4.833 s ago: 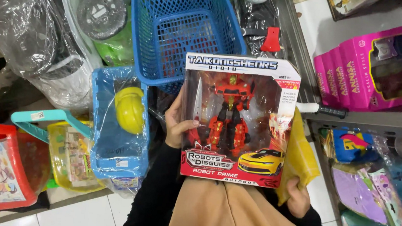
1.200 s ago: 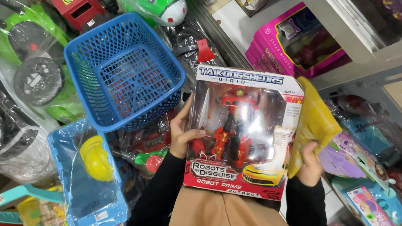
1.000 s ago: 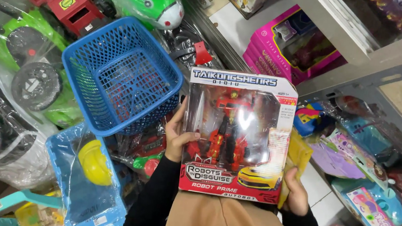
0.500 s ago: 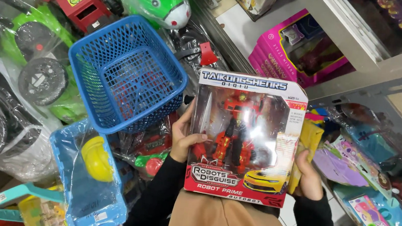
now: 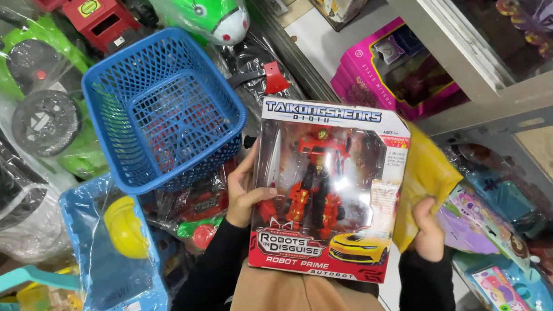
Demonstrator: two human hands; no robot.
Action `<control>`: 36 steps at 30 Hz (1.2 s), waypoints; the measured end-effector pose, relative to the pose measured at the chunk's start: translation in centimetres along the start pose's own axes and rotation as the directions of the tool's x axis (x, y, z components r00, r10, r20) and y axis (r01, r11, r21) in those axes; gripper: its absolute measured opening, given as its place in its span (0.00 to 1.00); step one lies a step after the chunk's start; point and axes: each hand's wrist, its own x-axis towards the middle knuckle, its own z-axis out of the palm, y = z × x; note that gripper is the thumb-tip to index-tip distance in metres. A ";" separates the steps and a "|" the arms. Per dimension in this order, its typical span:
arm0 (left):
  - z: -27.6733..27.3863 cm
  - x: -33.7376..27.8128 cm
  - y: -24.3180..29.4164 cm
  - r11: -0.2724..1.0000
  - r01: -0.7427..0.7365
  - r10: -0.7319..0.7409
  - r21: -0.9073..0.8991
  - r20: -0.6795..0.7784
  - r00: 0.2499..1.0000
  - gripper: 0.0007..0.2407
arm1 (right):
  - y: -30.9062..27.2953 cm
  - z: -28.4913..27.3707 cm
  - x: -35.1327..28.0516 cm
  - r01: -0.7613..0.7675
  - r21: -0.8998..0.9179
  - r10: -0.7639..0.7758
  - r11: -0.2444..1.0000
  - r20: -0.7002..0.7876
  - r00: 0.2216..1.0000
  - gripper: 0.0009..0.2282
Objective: Wiping and cleaning the exterior of toy boxes in a store aisle.
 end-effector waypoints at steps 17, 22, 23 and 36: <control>-0.5 0.3 -0.8 1.000 0.022 -0.022 -0.003 -0.006 1.000 0.44 | 2.3 -1.5 1.8 0.045 -0.182 -0.059 0.982 -0.069 0.996 0.30; -0.1 0.1 -0.4 0.999 -0.022 0.019 -0.037 -0.085 0.996 0.45 | 4.0 -1.1 -2.2 -0.114 -0.120 0.118 0.986 0.028 0.993 0.30; 0.8 0.1 0.2 0.999 -0.021 0.018 -0.038 -0.081 0.997 0.45 | 4.4 -1.3 -3.6 -0.111 -0.120 0.115 0.987 0.025 0.993 0.30; -2.1 6.9 7.0 0.934 -0.083 0.047 0.349 0.110 0.993 0.47 | 5.2 -2.4 -3.1 -0.017 -0.303 0.046 0.953 0.089 0.995 0.23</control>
